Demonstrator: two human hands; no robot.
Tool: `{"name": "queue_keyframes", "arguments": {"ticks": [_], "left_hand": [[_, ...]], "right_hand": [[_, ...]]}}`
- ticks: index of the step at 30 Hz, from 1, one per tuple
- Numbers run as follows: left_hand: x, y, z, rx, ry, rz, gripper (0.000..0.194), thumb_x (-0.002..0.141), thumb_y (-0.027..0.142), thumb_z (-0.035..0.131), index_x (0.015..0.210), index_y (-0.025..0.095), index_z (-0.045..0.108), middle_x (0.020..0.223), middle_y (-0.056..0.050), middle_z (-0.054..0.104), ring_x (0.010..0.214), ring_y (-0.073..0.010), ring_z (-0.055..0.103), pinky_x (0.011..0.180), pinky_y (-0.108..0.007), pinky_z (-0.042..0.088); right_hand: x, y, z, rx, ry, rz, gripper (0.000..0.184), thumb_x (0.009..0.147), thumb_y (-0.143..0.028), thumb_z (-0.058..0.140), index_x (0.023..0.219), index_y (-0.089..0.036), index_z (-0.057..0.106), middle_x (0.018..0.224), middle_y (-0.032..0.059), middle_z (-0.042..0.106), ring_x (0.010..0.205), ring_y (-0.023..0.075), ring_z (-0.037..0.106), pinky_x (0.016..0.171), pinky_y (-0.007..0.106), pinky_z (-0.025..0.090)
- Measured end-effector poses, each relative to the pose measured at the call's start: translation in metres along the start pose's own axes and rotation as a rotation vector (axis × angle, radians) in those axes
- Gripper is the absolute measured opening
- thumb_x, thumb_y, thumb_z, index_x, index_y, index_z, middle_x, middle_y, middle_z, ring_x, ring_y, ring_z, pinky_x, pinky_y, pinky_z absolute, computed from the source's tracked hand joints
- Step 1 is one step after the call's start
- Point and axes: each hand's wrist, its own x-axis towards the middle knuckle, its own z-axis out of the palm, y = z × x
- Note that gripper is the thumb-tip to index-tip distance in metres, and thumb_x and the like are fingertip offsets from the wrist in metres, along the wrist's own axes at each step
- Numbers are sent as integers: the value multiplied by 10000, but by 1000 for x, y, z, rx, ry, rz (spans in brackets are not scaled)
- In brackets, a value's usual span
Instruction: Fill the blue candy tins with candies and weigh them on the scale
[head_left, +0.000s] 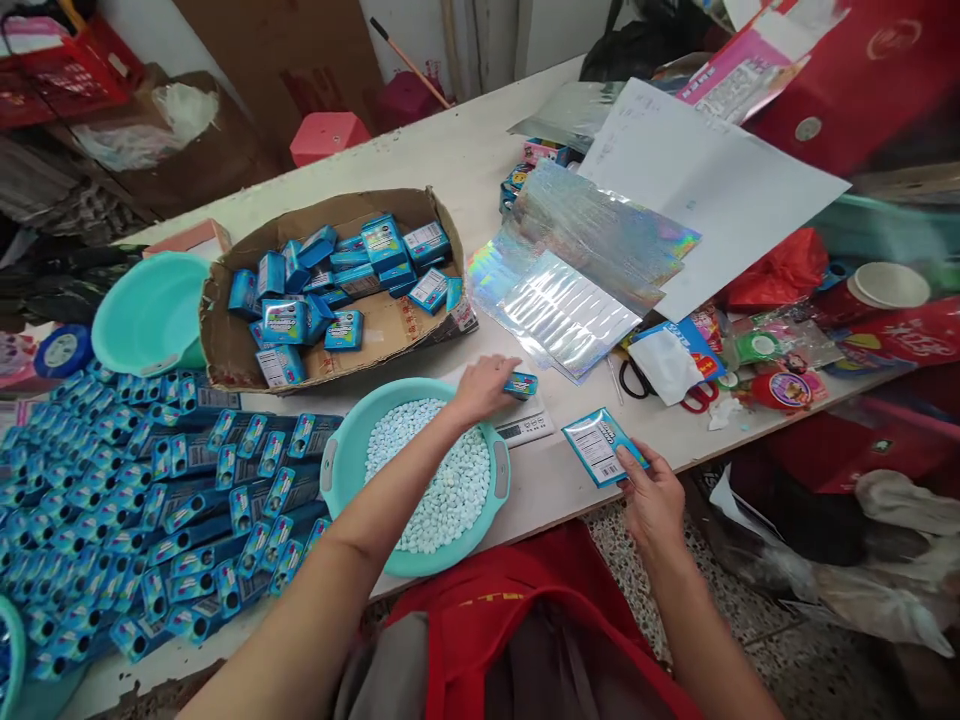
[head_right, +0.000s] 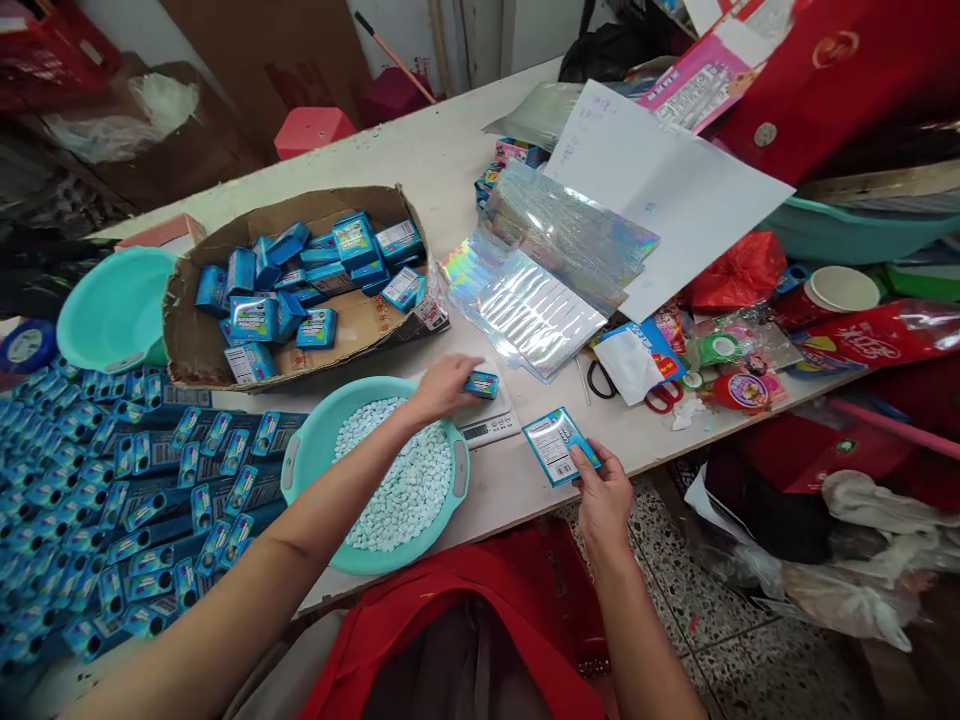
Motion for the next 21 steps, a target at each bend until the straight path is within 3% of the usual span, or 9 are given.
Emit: {"name": "queue_keyframes", "arguments": {"ticks": [3,6,9,12,14,17,19,21], "left_hand": [[-10,6,-2,95,47,-111,280,793,285,611,1051,188,558,1077,-103,591,1029,-262,541,830,-335,409],[-61,0,-35,37,310,-214,352,819,380,583,1107,191,512,1099,-83,595,997,-231,559,778,-293,408],[-153,-13,-78,10,452,-381,395,818,450,556,1125,211,487,1022,-42,622,893,-200,586,717,-268,403],[-270,-25,-98,53,341,-698,366,787,489,548,1032,219,519,882,-30,642,803,-215,604,661,-272,391],[-349,-36,-91,96,187,-943,308,759,462,555,946,218,542,852,-51,652,813,-248,617,660,-285,393],[-445,-64,-55,96,71,-1373,255,721,394,563,877,192,558,889,-117,671,882,-319,632,684,-327,423],[-482,-92,-24,5,136,-1609,237,732,364,552,861,166,566,952,-168,671,943,-347,630,719,-359,450],[-493,-121,3,-106,382,-1735,259,723,345,583,882,141,569,948,-193,670,953,-359,632,732,-392,475]], "right_hand": [[-7,-10,4,118,-148,57,528,438,-416,850,891,-239,643,935,20,680,823,199,627,708,362,524],[-16,-13,10,22,-315,72,489,429,-408,849,856,-269,656,934,19,691,873,231,628,837,472,504],[-28,-8,29,-152,-507,110,503,368,-363,865,826,-270,678,888,36,705,869,280,638,910,555,459],[-52,0,62,-272,-715,114,500,363,-369,863,818,-250,693,896,64,716,875,324,648,911,574,462],[-75,6,86,-342,-824,90,501,395,-380,862,843,-236,694,919,73,720,880,329,656,892,554,485],[-109,17,119,-460,-998,8,516,467,-380,858,919,-218,669,929,77,719,886,311,663,891,509,498],[-127,27,136,-461,-1119,-66,554,524,-371,844,1012,-230,624,986,70,708,929,292,657,912,483,489],[-139,36,149,-430,-1202,-128,546,561,-366,832,1035,-245,590,1017,59,696,945,274,653,914,465,488]]}}
